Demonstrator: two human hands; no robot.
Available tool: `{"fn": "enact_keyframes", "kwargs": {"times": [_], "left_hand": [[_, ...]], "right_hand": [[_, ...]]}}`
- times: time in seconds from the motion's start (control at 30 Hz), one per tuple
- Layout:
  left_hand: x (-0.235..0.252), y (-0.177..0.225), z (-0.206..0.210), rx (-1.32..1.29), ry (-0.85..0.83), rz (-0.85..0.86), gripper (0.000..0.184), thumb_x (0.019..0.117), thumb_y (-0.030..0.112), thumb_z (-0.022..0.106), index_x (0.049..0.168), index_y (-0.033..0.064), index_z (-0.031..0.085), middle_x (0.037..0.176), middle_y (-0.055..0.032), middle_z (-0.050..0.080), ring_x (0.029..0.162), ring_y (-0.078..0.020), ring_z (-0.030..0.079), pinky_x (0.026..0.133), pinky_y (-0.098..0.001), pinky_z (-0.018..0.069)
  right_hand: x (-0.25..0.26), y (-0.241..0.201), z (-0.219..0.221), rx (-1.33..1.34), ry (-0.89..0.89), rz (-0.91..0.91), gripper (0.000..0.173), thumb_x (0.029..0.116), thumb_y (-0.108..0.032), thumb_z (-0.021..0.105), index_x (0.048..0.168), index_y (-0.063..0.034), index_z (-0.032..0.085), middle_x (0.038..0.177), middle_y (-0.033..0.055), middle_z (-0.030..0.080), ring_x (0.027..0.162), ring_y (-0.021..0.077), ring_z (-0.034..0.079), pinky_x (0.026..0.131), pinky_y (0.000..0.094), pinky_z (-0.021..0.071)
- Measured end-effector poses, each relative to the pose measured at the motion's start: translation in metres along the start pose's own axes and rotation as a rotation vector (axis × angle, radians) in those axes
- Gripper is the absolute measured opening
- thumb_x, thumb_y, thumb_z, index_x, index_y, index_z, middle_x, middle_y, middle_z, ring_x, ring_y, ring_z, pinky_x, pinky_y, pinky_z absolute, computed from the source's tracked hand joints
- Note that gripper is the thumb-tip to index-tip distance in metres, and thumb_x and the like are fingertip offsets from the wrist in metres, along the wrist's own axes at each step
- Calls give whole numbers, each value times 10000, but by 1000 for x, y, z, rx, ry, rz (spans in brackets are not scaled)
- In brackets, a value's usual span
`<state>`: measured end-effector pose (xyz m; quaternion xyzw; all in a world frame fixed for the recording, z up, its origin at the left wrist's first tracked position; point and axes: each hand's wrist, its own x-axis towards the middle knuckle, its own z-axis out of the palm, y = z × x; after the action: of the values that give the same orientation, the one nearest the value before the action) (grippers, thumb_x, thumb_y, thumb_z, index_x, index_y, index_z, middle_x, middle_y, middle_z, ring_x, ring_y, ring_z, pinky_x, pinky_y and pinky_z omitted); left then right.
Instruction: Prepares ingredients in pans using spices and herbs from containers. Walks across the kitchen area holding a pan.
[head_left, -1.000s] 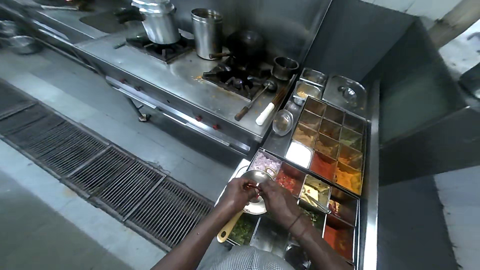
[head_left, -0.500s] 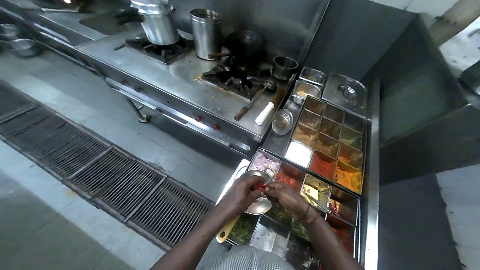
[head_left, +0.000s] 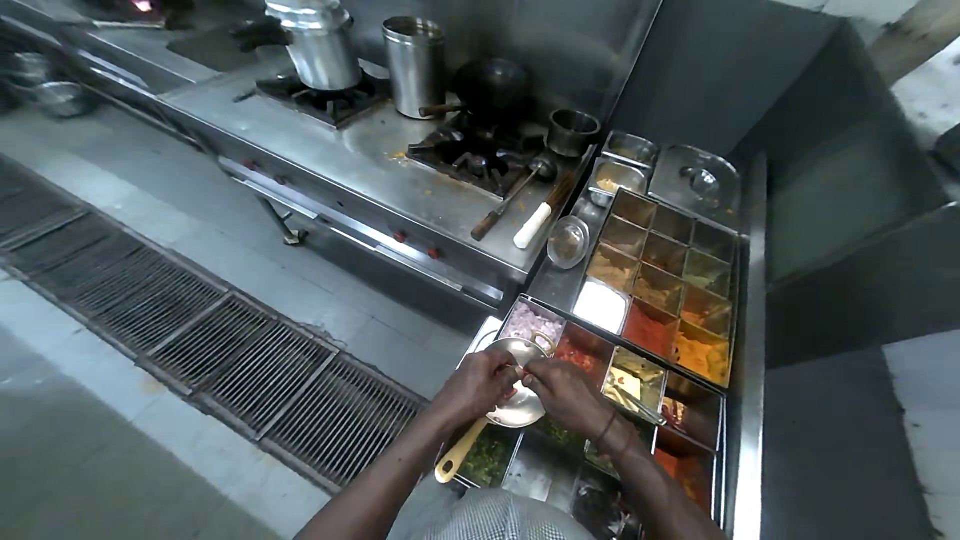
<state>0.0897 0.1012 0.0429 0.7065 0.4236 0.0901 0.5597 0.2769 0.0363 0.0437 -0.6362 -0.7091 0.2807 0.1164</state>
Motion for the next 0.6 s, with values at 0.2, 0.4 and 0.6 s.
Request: {"fn": "enact_keyframes", "kwargs": {"times": [0.2, 0.4, 0.6], "left_hand": [[-3, 11, 14, -558, 146, -159, 147, 1047, 96, 560, 961, -2, 628, 645, -55, 581, 457, -83, 486, 437, -201, 420], [0, 14, 25, -1015, 220, -411, 115, 1043, 89, 524, 999, 14, 600, 673, -39, 550, 456, -70, 457, 410, -182, 387], [1, 5, 23, -921, 356, -287, 132, 1052, 122, 550, 1037, 16, 626, 696, -43, 579, 482, -95, 510, 456, -219, 467]], "right_hand": [[-4, -8, 17, 112, 265, 11, 223, 1032, -189, 571, 910, -66, 712, 797, 89, 657, 760, 250, 658, 713, 480, 537], [-5, -10, 50, -215, 705, -132, 137, 914, -116, 607, 885, -85, 737, 788, 70, 690, 688, 237, 705, 563, 421, 585], [-7, -9, 38, 68, 609, 57, 211, 1029, -128, 562, 1091, -54, 749, 997, 123, 745, 872, 288, 733, 770, 511, 597]]}}
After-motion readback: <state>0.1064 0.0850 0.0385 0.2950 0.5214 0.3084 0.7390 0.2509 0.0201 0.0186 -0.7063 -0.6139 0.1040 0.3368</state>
